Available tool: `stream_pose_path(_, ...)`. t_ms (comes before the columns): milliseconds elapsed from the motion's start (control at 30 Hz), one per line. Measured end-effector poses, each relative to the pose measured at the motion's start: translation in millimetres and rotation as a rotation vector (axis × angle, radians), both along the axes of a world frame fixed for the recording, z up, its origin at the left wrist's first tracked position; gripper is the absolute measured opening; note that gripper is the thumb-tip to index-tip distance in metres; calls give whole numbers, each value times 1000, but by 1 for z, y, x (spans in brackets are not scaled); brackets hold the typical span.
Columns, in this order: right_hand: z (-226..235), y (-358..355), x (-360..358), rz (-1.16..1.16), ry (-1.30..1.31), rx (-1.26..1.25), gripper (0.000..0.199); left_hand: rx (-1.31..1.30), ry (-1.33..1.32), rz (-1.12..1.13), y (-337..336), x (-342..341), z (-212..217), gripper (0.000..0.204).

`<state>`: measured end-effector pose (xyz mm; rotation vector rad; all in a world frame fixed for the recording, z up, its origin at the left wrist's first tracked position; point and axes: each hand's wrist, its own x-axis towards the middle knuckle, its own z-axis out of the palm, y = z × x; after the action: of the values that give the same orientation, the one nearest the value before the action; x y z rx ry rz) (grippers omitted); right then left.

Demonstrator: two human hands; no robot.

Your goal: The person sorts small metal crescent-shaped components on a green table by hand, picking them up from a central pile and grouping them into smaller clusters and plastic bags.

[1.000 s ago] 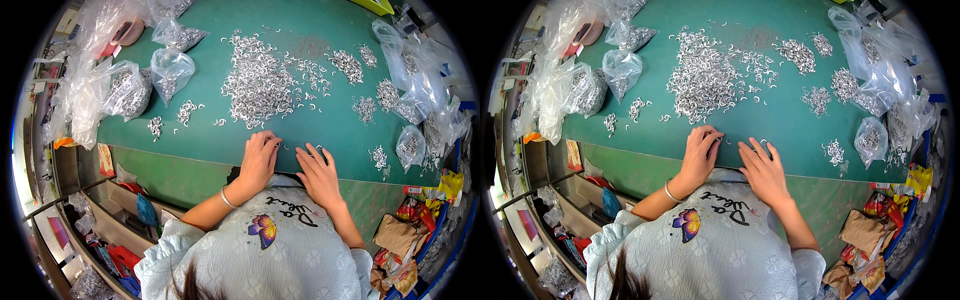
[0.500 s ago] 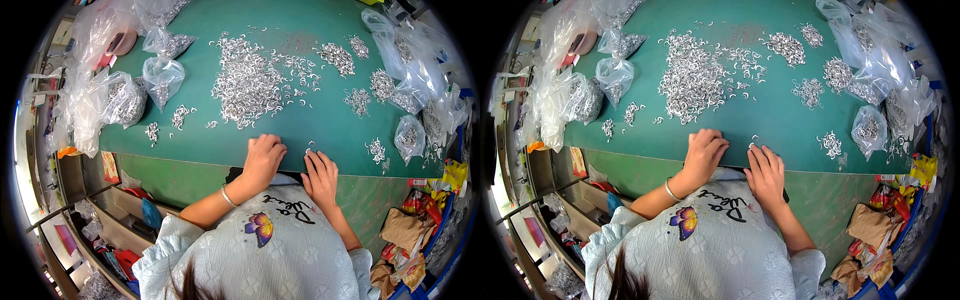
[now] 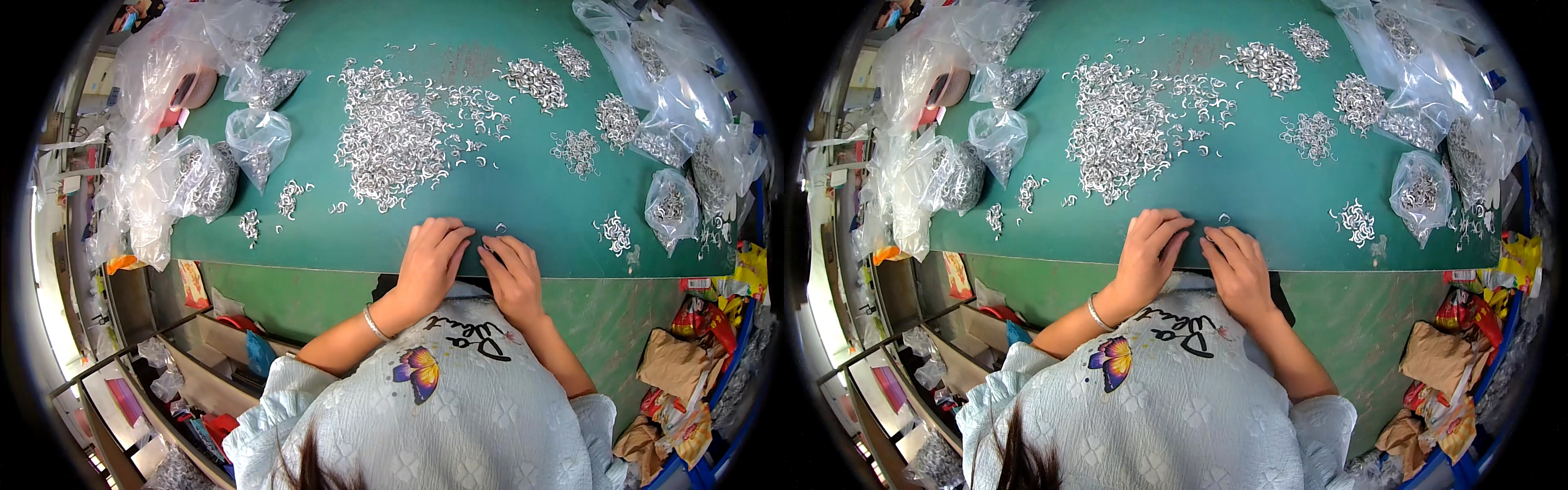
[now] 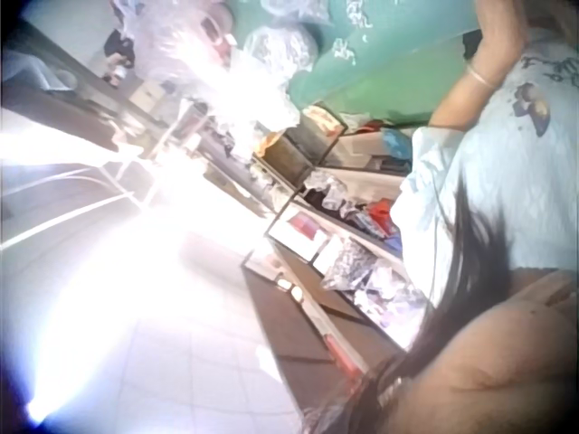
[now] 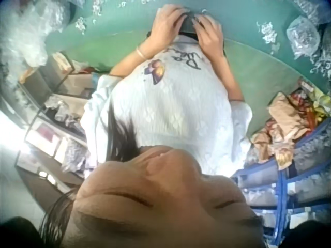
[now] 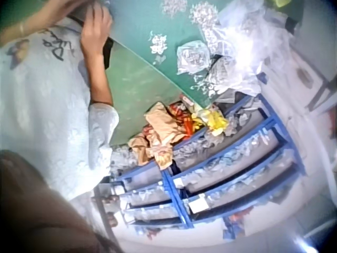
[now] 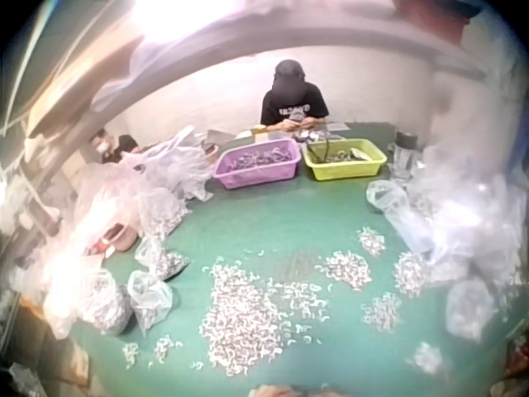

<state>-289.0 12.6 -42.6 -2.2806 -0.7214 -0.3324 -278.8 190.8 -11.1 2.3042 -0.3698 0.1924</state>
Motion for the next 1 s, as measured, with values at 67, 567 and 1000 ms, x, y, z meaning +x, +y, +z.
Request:
stream_pose_path(67, -2, -8, -1, -25, -16, 42, 25, -7, -6, -16, -1, 1, -1, 27)
stream_pose_path(567, 8, -89, 16, -497, -129, -181, 16, 117, -104, -46, 6, 9, -16, 22)
stream_pose_path(1000, 24, -4, 19, -67, 135, -28, 16, 6, -98, 230, 71, -21, -25, 19)
